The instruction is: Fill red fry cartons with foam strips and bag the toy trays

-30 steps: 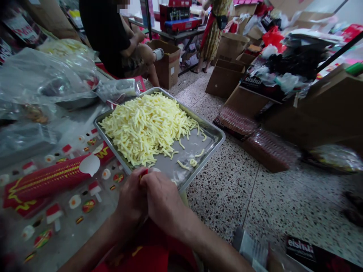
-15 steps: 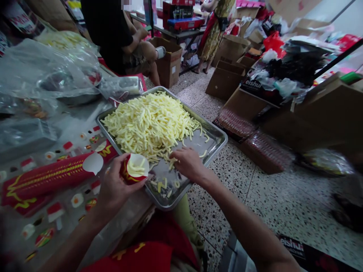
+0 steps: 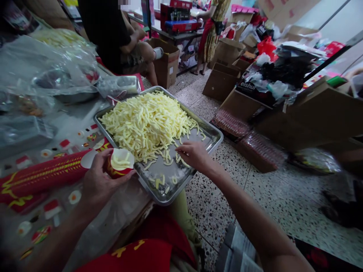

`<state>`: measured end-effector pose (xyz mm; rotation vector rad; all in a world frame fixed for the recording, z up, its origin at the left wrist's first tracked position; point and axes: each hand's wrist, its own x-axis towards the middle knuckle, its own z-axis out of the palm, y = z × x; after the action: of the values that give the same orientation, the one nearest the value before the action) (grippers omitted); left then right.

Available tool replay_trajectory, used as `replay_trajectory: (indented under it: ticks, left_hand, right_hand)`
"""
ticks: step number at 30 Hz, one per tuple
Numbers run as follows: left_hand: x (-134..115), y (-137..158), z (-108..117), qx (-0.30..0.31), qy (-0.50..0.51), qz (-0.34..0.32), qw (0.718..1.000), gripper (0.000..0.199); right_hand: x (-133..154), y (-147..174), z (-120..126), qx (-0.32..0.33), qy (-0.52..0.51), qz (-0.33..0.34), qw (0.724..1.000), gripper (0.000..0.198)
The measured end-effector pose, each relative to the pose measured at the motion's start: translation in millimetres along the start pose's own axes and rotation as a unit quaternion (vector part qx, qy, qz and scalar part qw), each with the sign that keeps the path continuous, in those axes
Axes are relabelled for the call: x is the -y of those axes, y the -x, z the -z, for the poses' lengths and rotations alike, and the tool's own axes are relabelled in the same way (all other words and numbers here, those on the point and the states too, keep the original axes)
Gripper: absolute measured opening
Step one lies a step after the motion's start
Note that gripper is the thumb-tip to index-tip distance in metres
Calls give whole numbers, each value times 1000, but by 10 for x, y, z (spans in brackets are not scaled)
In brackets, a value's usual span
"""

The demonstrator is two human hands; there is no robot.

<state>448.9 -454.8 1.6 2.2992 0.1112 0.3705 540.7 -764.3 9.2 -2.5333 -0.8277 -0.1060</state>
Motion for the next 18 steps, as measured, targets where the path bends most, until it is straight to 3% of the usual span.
replay_trajectory:
  ticks: [4,9,13,18]
  left_hand:
    - [52,61,41,1,-33,-42,999,77]
    - [57,82,56,8,-20,-38,999,77]
    - [66,71,37,33,-7,-35,999,79]
    - [11,30,-16,42,-23,-63,997,79]
  right_hand:
    - [151,-310,-42,135,86,153,975,20]
    - [147,-568,-61,223,99,197,950,26]
    - [138,-605,-45,250,117,245,929,28]
    - [162,-674,-131,271,131,305,904,15]
